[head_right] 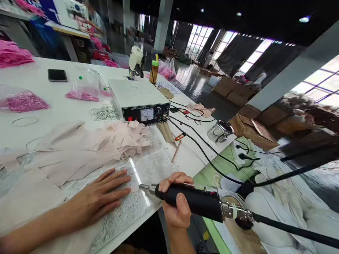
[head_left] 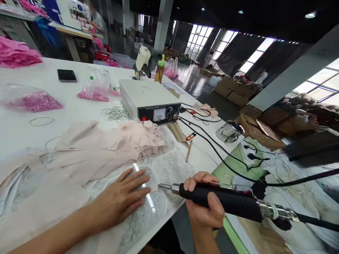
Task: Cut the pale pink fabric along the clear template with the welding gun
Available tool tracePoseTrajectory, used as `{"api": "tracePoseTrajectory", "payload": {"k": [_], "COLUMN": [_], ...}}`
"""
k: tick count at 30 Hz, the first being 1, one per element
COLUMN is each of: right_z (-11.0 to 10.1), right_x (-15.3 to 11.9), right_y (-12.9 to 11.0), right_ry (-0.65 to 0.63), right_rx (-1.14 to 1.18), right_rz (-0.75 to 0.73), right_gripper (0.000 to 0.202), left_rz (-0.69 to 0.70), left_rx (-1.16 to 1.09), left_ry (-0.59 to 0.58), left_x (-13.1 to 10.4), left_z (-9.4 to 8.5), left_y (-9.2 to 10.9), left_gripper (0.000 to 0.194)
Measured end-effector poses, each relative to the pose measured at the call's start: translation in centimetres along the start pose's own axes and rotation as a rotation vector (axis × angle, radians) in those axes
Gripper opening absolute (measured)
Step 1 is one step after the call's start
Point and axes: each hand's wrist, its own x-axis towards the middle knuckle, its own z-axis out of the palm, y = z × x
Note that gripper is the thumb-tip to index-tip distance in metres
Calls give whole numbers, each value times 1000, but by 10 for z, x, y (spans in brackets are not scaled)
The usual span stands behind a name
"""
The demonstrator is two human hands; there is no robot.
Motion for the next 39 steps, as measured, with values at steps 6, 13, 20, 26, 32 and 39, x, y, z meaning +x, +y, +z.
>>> {"api": "tracePoseTrajectory", "payload": {"k": [6, 13, 20, 26, 32, 39], "right_z": [7, 8, 6, 6, 8, 8], "right_x": [0, 1, 5, 6, 4, 2], "right_y": [5, 7, 5, 3, 4, 6], "right_ry": [-1, -13, 26, 15, -1, -11], "right_rx": [-30, -38, -17, -13, -21, -63], "right_rz": [-9, -28, -52, -66, -47, -34], "right_gripper": [18, 19, 19, 20, 19, 18], "left_rz": [1, -10, -10, -10, -12, 11], "left_rx": [-19, -26, -27, -53, -45, -6], "left_ry": [23, 60, 21, 62, 8, 61], "left_x": [2, 2, 3, 2, -1, 1], "left_z": [-3, 0, -3, -2, -1, -1], "left_y": [-1, 0, 0, 0, -2, -1], "left_gripper": [32, 31, 32, 32, 37, 31]}}
